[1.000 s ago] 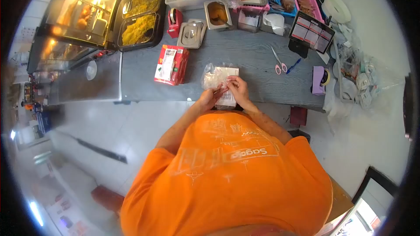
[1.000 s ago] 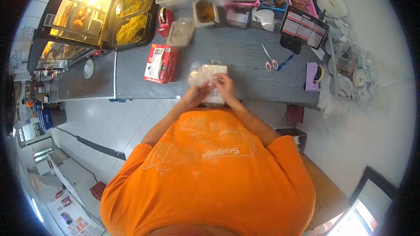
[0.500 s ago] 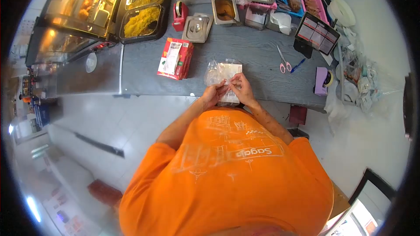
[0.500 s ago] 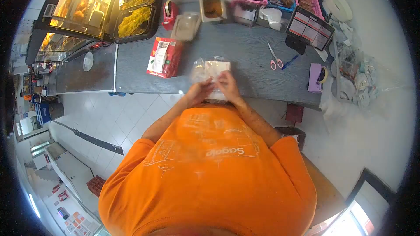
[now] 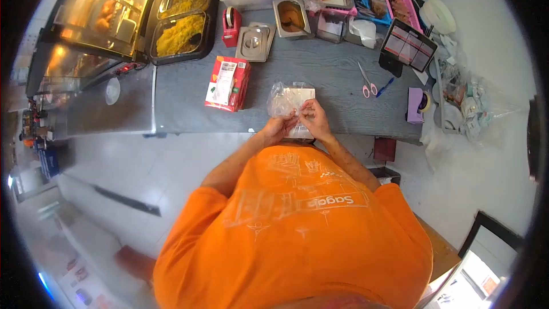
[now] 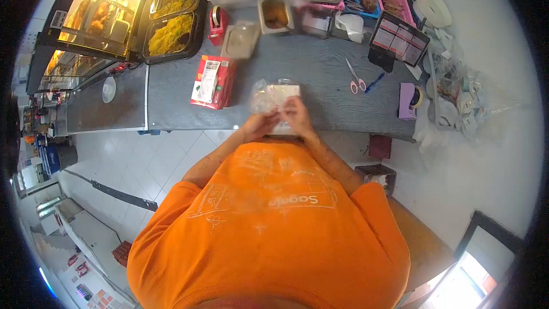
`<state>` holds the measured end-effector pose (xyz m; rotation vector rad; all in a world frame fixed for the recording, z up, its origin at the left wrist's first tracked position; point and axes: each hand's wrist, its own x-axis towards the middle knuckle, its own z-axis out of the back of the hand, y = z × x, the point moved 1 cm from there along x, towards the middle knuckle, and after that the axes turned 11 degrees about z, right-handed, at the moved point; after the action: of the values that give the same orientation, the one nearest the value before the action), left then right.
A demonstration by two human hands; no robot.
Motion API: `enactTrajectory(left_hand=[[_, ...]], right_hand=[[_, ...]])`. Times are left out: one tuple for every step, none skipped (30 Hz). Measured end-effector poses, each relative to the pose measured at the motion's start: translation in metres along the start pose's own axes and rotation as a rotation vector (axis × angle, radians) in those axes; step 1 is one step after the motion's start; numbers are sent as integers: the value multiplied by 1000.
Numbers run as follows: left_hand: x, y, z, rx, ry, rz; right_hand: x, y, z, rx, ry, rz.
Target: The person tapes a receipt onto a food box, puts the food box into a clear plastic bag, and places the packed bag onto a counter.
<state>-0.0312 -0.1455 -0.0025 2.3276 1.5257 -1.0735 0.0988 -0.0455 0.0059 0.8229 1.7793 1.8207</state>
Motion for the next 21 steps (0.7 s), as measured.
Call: enactTrajectory(left_hand=[[-1, -1, -1, -1, 5, 2], [-1, -2, 0, 1, -2, 3], [0, -3, 0, 3, -8, 5], [-1, -4, -1, 2, -3, 6], [-3, -5, -3, 7, -10, 2], [-4, -6, -5, 11, -18, -1], [-6, -6, -5, 10, -12, 0], [-7, -6, -5, -3, -19, 22], [-6, -7, -5, -16, -26, 44], [-6, -8, -5, -18, -20, 45], [-5, -8, -4, -44, -24, 44], [-3, -8, -3, -71, -27, 44], [-2, -9, -2, -73, -22, 44], [-2, -10, -1, -80, -13, 63], [-2, -10, 0, -87, -5, 82], [-1, -10, 1, -89, -1, 83], [-4, -13, -3, -83, -15, 99], [-6, -15, -5, -77, -30, 115], [-1, -14, 0, -77, -24, 114], [8, -10, 11, -45, -1, 115], [10, -8, 14, -14, 22, 118]], right_hand=[[0, 1, 0, -5, -2, 0], [0, 1, -1, -10, -4, -12], [0, 1, -1, -16, -6, -24], [1, 2, -1, -22, -6, -24], [1, 1, -1, -20, -8, -26], [1, 0, -1, -19, -10, -29], [1, -1, -1, -26, -11, -29], [2, -3, -2, -47, -13, -24], [2, -4, -2, -68, -14, -18], [1, -5, -1, -74, -15, -19], [1, -3, -1, -70, -20, -17], [1, -2, -2, -66, -25, -16], [2, 0, -2, -72, -25, -16], [2, 0, -2, -75, -22, -19], [2, 1, -3, -79, -19, -23], [3, 2, -3, -84, -19, -24], [3, 1, -3, -88, -24, -34], [4, 1, -4, -92, -29, -44], [5, -1, -4, -98, -29, -42], [5, -6, -4, -96, -46, -41], [6, -6, -5, -93, -64, -42]])
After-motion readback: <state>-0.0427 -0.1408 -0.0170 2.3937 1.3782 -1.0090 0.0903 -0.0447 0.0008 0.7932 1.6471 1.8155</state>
